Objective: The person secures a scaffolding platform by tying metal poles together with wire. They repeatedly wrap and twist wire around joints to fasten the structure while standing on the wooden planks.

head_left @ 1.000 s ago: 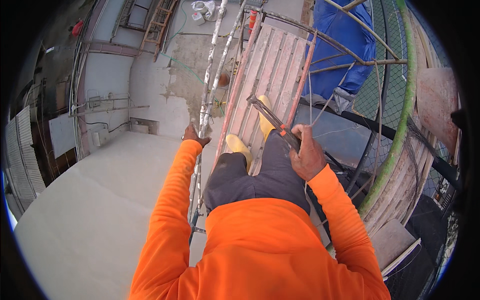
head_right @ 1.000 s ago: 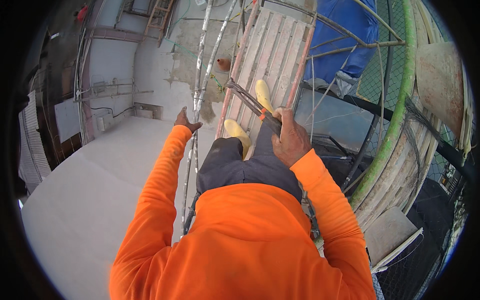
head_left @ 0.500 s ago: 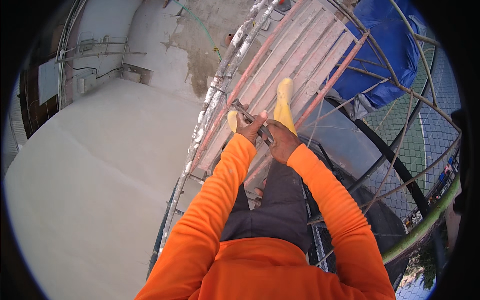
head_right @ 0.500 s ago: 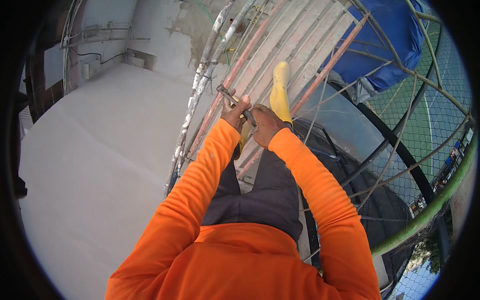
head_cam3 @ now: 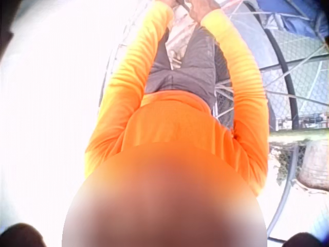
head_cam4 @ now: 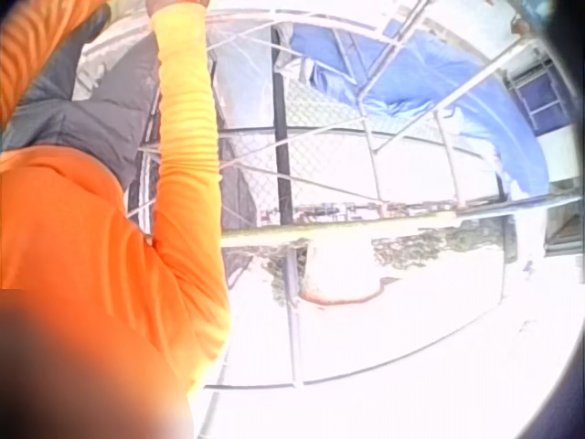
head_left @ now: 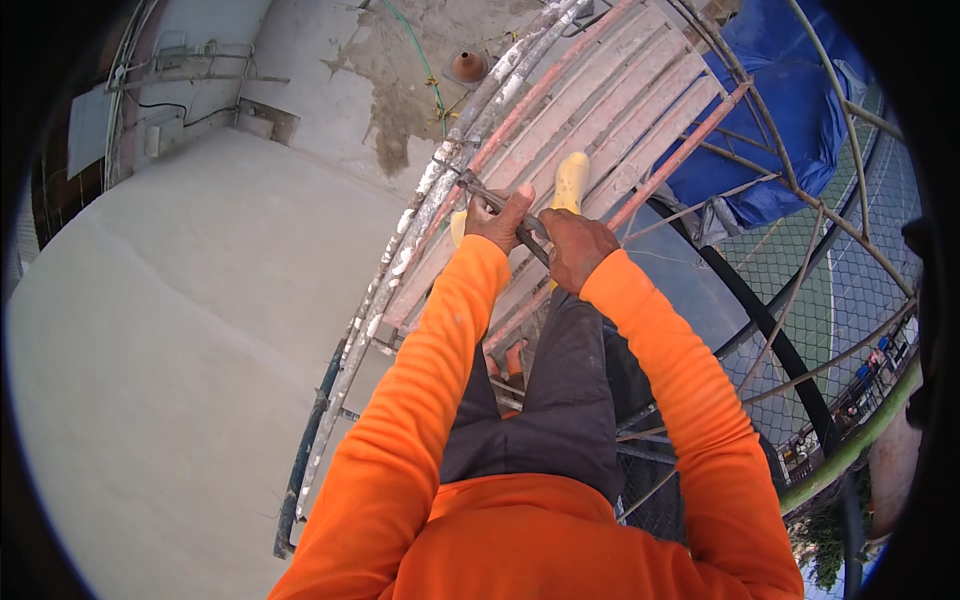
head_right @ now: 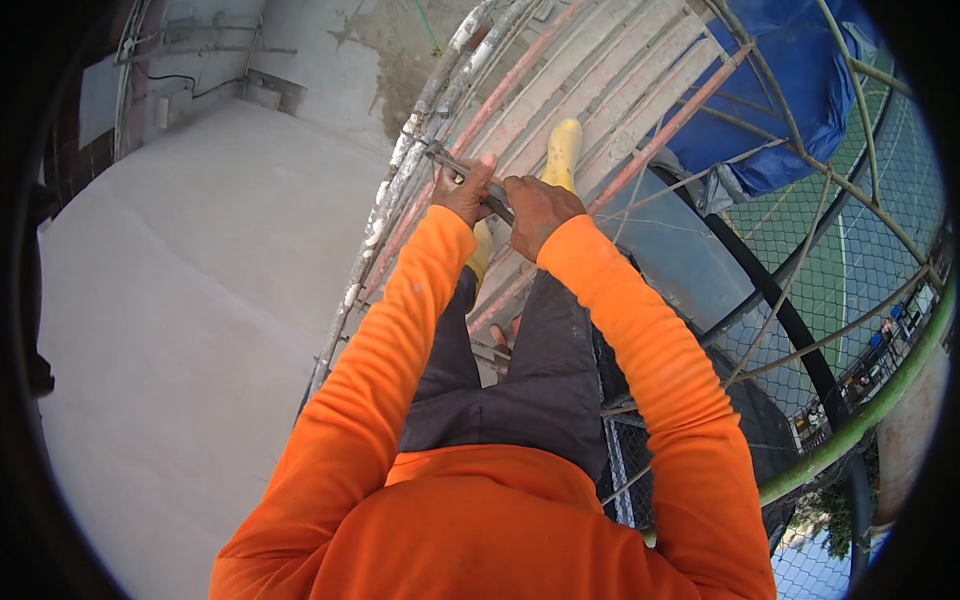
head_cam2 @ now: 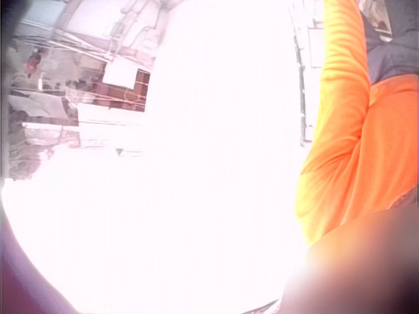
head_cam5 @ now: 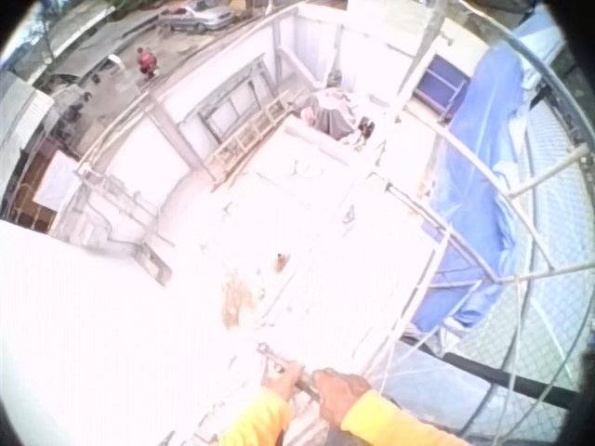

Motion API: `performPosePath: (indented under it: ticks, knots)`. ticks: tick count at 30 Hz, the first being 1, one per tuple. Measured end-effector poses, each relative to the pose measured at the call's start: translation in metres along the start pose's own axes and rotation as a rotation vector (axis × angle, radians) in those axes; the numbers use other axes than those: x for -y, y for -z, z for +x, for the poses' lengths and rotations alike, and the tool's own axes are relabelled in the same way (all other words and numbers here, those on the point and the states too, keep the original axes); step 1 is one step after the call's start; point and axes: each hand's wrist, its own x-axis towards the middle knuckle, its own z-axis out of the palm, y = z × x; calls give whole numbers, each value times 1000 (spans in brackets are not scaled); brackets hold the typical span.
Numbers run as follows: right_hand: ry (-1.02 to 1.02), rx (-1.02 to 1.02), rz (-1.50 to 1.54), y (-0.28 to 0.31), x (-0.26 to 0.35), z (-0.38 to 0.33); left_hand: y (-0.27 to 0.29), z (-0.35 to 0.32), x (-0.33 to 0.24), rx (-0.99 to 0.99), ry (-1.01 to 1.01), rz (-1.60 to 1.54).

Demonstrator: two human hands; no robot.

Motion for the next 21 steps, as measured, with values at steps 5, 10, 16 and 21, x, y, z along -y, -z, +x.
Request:
performPosePath:
  ticks: [5, 10, 16, 21]
  knots:
    - [172, -616, -637, -38, -1, -18, -31, -6, -23, -241, 133, 77]
    - [146, -525, -653, -23, -37, 15, -41, -15, -26, -110, 155, -110]
    - [503, -233, -820, 52, -90, 98, 13, -53, 19, -89, 154, 139]
    - [548, -234, -695, 40, -113, 123, 43, -69, 49, -107, 204, 226]
